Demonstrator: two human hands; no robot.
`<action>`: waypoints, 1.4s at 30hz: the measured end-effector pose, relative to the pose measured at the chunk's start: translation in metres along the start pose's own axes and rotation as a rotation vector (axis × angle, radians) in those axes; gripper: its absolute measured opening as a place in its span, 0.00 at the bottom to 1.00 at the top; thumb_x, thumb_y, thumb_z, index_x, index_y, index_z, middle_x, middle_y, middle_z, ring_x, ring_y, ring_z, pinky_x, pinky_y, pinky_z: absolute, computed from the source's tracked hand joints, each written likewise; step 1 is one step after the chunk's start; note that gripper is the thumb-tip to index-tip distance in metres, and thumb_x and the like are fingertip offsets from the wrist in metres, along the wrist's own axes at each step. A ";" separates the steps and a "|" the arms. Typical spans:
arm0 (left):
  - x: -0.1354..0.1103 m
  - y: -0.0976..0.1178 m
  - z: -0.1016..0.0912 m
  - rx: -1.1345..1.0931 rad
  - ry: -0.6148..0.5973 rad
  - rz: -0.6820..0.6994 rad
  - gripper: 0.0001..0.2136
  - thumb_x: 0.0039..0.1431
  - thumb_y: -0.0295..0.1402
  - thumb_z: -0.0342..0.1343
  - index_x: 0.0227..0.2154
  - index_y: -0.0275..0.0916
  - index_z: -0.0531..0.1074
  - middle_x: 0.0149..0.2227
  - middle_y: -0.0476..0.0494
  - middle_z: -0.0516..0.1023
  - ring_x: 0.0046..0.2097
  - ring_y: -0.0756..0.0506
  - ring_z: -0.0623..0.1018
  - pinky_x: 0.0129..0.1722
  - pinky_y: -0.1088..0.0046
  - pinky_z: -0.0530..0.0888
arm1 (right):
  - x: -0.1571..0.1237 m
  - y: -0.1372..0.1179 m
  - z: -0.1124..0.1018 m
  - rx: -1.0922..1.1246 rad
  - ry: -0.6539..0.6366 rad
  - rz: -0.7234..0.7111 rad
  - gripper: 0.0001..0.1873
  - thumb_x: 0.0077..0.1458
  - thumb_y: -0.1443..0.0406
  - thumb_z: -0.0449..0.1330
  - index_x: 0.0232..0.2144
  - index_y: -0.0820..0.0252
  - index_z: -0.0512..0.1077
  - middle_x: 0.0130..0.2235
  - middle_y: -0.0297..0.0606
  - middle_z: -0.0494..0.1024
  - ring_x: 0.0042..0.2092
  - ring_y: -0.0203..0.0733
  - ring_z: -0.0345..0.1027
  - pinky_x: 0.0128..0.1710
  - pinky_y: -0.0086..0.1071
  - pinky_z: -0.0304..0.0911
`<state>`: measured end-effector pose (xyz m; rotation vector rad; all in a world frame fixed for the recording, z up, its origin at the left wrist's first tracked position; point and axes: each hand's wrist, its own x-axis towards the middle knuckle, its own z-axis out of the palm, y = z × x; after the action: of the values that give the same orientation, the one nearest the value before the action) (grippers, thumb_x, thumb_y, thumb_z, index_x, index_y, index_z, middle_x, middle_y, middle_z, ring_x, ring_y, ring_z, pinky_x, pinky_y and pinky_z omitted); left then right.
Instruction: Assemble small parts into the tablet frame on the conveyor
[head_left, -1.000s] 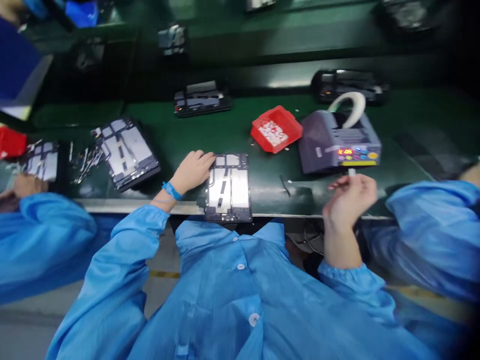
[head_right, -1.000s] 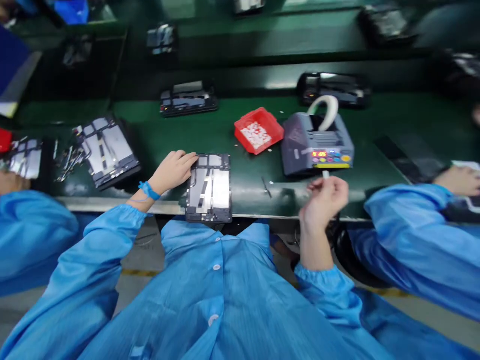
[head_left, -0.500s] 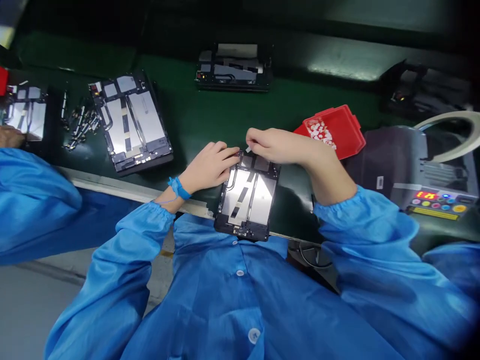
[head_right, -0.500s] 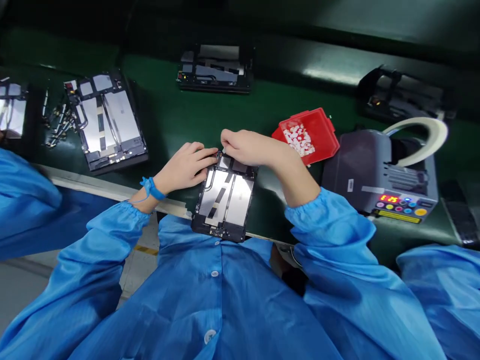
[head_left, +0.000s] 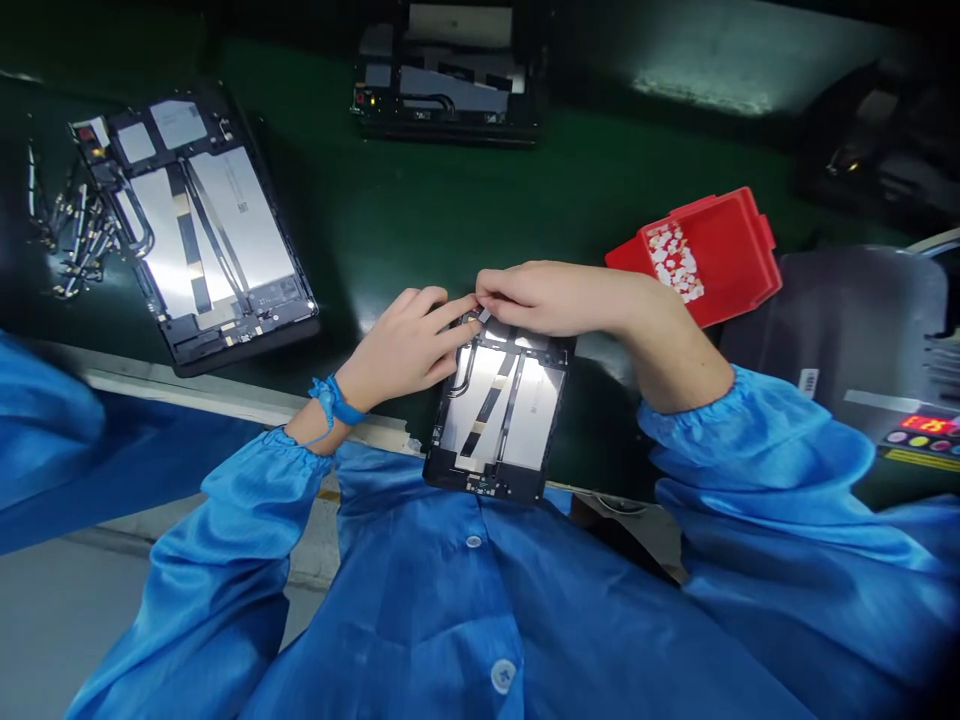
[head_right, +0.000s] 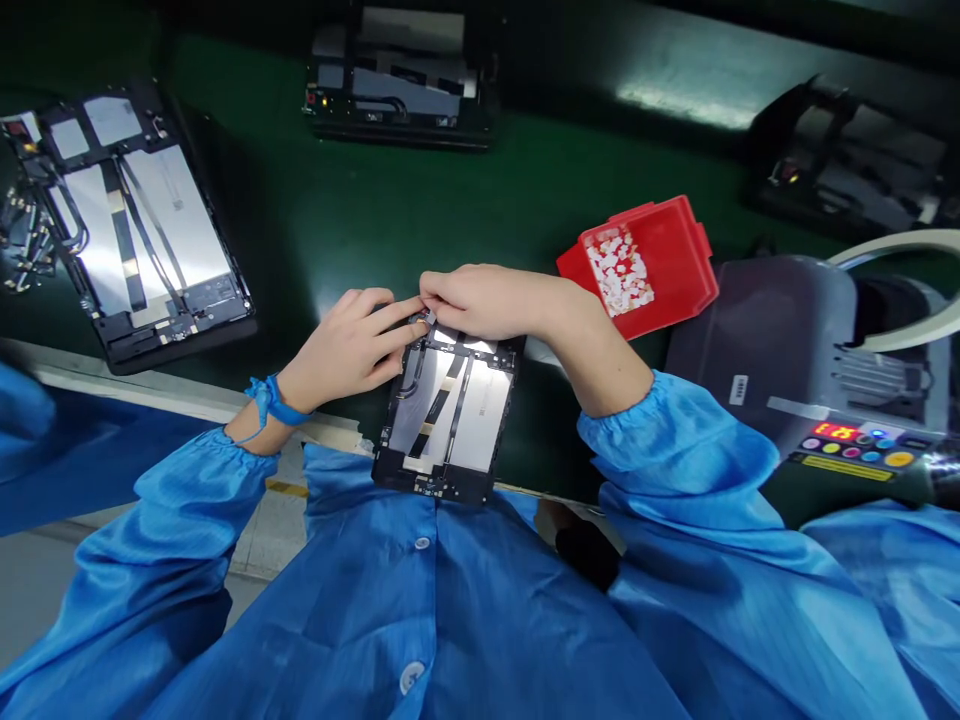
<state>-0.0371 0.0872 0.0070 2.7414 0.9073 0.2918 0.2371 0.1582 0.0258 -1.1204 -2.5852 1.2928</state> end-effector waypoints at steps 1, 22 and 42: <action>0.000 0.000 0.000 -0.004 0.003 0.001 0.21 0.75 0.30 0.52 0.65 0.44 0.79 0.73 0.35 0.78 0.64 0.29 0.75 0.59 0.44 0.75 | 0.000 0.002 0.002 0.000 0.019 -0.002 0.12 0.73 0.52 0.63 0.42 0.53 0.76 0.31 0.36 0.77 0.37 0.47 0.71 0.42 0.38 0.61; 0.000 -0.001 0.005 -0.014 0.012 -0.004 0.22 0.77 0.31 0.50 0.68 0.41 0.77 0.74 0.32 0.76 0.65 0.29 0.75 0.61 0.44 0.74 | 0.010 0.002 -0.002 -0.073 -0.004 0.013 0.13 0.72 0.54 0.64 0.42 0.56 0.77 0.30 0.35 0.76 0.37 0.44 0.70 0.41 0.37 0.59; 0.001 0.006 0.007 -0.009 0.055 -0.031 0.23 0.75 0.28 0.52 0.68 0.41 0.79 0.73 0.33 0.78 0.63 0.30 0.77 0.60 0.46 0.73 | 0.020 -0.021 -0.017 -0.299 -0.191 0.206 0.15 0.72 0.56 0.60 0.49 0.58 0.80 0.36 0.39 0.83 0.38 0.46 0.75 0.40 0.36 0.59</action>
<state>-0.0314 0.0819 0.0023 2.7210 0.9595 0.3659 0.2156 0.1738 0.0468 -1.4064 -2.9470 1.1213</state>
